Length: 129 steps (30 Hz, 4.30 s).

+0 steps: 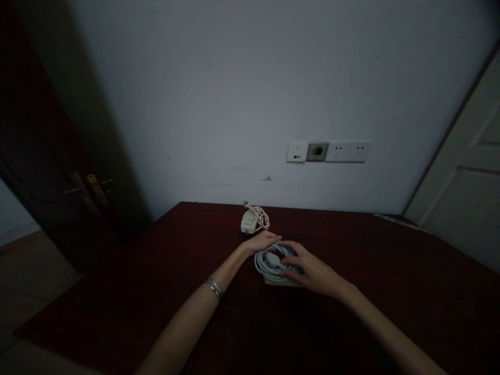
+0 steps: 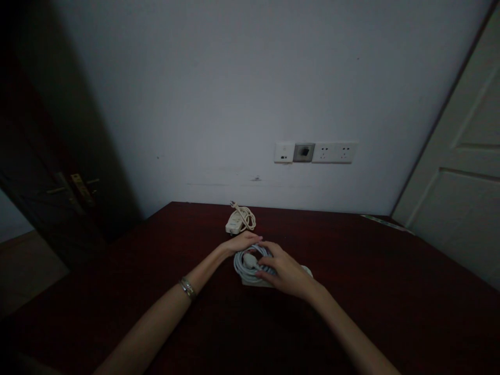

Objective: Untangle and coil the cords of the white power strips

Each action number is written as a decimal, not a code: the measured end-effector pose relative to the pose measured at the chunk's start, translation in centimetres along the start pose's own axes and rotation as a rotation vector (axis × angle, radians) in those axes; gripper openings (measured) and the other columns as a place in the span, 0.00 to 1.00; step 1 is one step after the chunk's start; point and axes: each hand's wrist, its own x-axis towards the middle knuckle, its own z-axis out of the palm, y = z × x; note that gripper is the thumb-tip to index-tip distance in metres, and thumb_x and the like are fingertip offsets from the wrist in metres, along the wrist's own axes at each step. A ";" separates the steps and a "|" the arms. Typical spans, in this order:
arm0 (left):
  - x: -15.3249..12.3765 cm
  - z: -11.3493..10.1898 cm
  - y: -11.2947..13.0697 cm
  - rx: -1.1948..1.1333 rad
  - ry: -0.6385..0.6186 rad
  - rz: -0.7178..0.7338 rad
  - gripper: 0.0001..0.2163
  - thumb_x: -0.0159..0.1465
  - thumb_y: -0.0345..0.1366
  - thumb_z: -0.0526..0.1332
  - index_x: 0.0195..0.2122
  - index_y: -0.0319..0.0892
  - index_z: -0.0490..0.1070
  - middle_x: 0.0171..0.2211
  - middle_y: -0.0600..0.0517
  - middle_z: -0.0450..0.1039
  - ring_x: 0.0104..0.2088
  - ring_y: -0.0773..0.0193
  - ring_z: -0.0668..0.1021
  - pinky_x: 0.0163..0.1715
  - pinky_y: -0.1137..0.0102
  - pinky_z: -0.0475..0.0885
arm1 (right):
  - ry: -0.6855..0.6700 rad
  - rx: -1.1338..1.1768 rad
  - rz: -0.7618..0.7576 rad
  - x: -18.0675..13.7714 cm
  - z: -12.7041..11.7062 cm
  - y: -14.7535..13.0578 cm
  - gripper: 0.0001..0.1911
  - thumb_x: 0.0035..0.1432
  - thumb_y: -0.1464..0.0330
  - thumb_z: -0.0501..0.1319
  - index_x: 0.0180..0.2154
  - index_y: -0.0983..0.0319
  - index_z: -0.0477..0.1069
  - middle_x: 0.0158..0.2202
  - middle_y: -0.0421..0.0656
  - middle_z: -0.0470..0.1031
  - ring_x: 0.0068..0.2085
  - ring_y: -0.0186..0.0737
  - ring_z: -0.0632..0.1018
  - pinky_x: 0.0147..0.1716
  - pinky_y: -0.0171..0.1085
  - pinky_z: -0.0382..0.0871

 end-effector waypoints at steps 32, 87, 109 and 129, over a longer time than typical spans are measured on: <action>-1.1 -0.2 1.9 -0.200 -0.162 -0.076 0.21 0.54 0.53 0.61 0.26 0.37 0.65 0.14 0.60 0.59 0.13 0.77 0.57 0.14 0.75 0.47 | 0.095 -0.491 -0.159 0.4 0.7 -2.4 0.27 0.48 0.69 0.63 0.52 0.59 0.66 0.41 0.49 0.71 0.44 0.50 0.67 0.48 0.53 0.60; -0.8 -0.3 2.9 0.331 -0.009 -0.048 0.25 0.57 0.57 0.52 0.21 0.37 0.66 0.15 0.56 0.62 0.16 0.73 0.62 0.17 0.74 0.54 | 0.321 -0.292 -0.253 -0.6 4.3 -0.1 0.23 0.53 0.69 0.61 0.52 0.61 0.66 0.37 0.47 0.71 0.41 0.43 0.71 0.51 0.53 0.59; -0.1 -1.2 0.0 0.323 -0.047 -0.043 0.23 0.58 0.53 0.55 0.32 0.35 0.75 0.24 0.53 0.70 0.26 0.69 0.67 0.28 0.74 0.61 | 0.290 -0.172 -0.156 -1.0 4.4 0.0 0.34 0.52 0.66 0.62 0.60 0.61 0.54 0.46 0.51 0.69 0.47 0.47 0.70 0.45 0.48 0.67; -1.3 -2.1 1.8 0.383 -0.223 -0.107 0.15 0.48 0.35 0.66 0.37 0.38 0.71 0.27 0.56 0.71 0.26 0.69 0.71 0.30 0.74 0.65 | 0.234 0.010 -0.056 -1.5 3.2 -0.3 0.15 0.59 0.70 0.57 0.48 0.59 0.68 0.46 0.48 0.74 0.47 0.42 0.74 0.45 0.44 0.69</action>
